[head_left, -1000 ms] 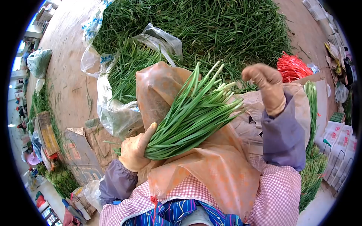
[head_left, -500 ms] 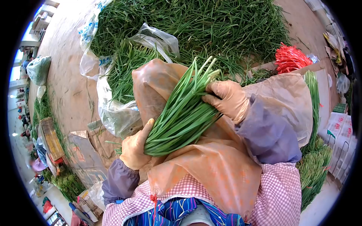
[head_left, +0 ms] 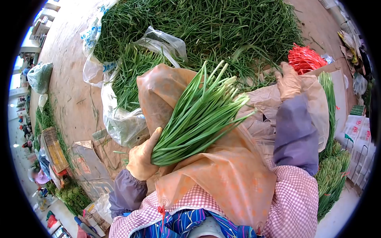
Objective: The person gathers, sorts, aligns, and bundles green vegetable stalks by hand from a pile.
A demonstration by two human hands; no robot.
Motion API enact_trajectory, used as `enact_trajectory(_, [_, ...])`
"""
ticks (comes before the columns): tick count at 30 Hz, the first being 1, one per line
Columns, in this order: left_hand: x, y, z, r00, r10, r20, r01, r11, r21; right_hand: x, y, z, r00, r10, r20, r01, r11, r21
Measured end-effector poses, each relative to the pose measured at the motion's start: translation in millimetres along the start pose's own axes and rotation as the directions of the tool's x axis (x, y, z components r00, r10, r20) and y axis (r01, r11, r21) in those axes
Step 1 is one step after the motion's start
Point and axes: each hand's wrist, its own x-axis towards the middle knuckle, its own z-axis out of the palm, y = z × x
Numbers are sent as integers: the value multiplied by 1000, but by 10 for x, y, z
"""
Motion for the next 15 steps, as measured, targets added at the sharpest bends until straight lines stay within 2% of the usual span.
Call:
enact_trajectory(1, [5,-4,3,1000,5,-1,-5,1000,-4,-120,-141,-21,988,-104,-111,126,968,218])
enact_trajectory(2, [10,-5,7,1000,12,-1,-12,1000,-7,-248,-308,-53,955,-174,-240,262,874,409])
enact_trajectory(3, [12,-1,9,1000,9,5,-9,1000,-9,-355,-535,-151,944,-314,-102,317,775,547])
enact_trajectory(4, [22,0,6,1000,10,11,-10,1000,-9,-421,-697,-230,896,-437,74,339,783,522])
enact_trajectory(5, [39,2,4,1000,12,14,-12,1000,-8,-476,-831,-262,807,-537,248,368,784,500])
enact_trajectory(6, [48,6,4,1000,12,14,-12,1000,-8,-564,-948,-159,817,-541,202,452,817,358])
enact_trajectory(7, [45,11,4,1000,10,14,-10,1000,-8,-517,-1016,-77,771,-606,194,492,761,423])
enact_trajectory(8, [41,14,4,1000,7,13,-7,1000,-7,-538,-1055,35,797,-555,240,416,791,448])
enact_trajectory(10, [20,16,-4,1000,-7,19,7,1000,5,-598,-1225,206,802,-472,365,174,770,613])
enact_trajectory(11, [17,16,-13,1000,-11,21,11,1000,11,-568,-1204,290,747,-513,422,313,832,458])
enact_trajectory(12, [17,22,-23,999,-20,34,20,1000,17,-577,-1187,351,751,-455,478,119,806,580])
enact_trajectory(14, [14,39,-42,997,-39,61,37,999,25,-605,-1154,470,710,-361,605,-284,639,715])
enact_trajectory(15, [26,31,-42,998,-26,57,24,999,21,-627,-1124,555,733,-318,601,-340,594,729])
